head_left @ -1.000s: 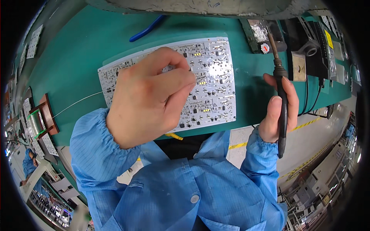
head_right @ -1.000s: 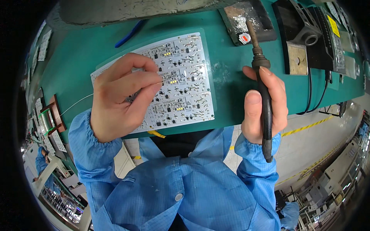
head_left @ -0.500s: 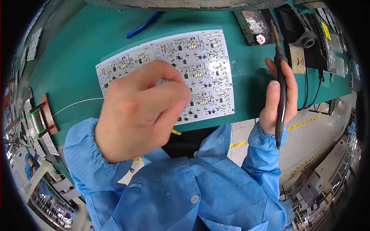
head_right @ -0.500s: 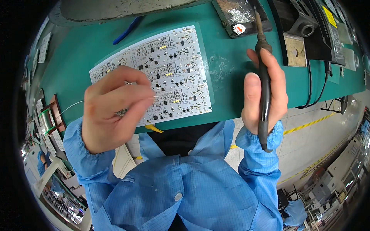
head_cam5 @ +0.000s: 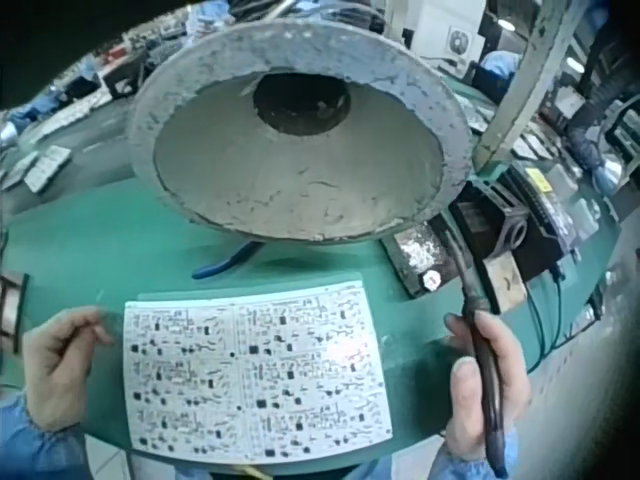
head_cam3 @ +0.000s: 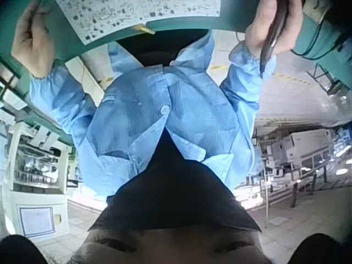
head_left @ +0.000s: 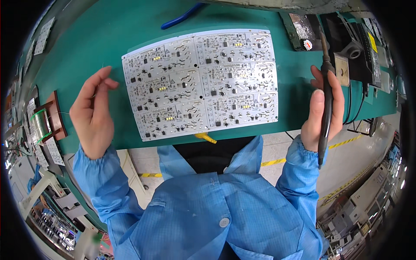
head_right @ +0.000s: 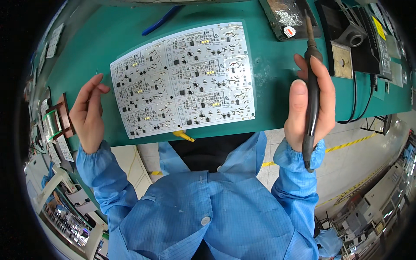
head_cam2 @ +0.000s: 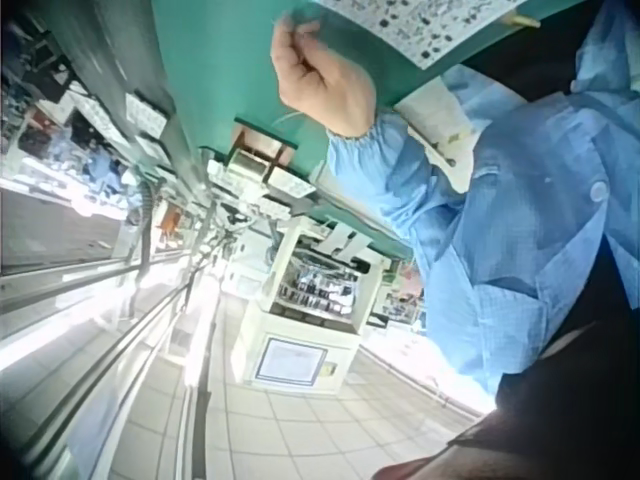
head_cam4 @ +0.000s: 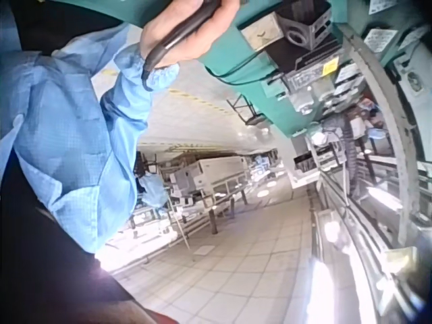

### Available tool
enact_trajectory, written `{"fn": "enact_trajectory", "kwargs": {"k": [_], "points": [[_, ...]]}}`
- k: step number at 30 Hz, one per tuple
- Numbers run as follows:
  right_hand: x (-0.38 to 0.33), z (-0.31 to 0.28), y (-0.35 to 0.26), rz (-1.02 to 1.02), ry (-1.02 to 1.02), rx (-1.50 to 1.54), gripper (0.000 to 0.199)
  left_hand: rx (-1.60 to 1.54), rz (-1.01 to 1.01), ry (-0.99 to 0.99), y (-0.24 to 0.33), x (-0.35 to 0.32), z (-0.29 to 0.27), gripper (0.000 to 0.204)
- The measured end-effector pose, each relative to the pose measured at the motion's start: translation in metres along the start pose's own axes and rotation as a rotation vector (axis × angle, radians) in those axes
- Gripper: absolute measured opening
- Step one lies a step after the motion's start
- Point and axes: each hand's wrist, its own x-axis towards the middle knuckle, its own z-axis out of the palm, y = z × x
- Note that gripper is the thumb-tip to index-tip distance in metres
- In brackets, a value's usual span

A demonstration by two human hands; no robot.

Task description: Soldering components onto a printed circuit board (PCB) at a manufacturing station.

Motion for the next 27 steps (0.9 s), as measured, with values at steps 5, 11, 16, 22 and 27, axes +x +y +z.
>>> {"fn": "enact_trajectory", "kwargs": {"k": [5,11,16,22,27], "points": [[-0.013,0.009,-0.013,-0.022,0.000,0.029,0.043,-0.218,0.006,0.157,-0.011,-0.014,0.022,0.023],[-0.024,0.025,-0.020,-0.012,-0.058,0.035,0.050,0.024,0.224,0.127,-0.009,-0.017,0.029,0.017],[-0.021,0.037,-0.022,-0.049,-0.039,0.043,0.052,0.051,0.215,0.132,-0.006,-0.021,0.029,0.016],[-0.024,0.039,-0.027,-0.040,-0.098,-0.019,0.056,0.262,0.319,0.168,0.006,-0.029,0.025,0.019],[-0.029,0.042,-0.038,-0.130,0.119,0.167,0.061,-0.221,0.441,0.334,0.023,-0.057,0.020,0.035]]}}
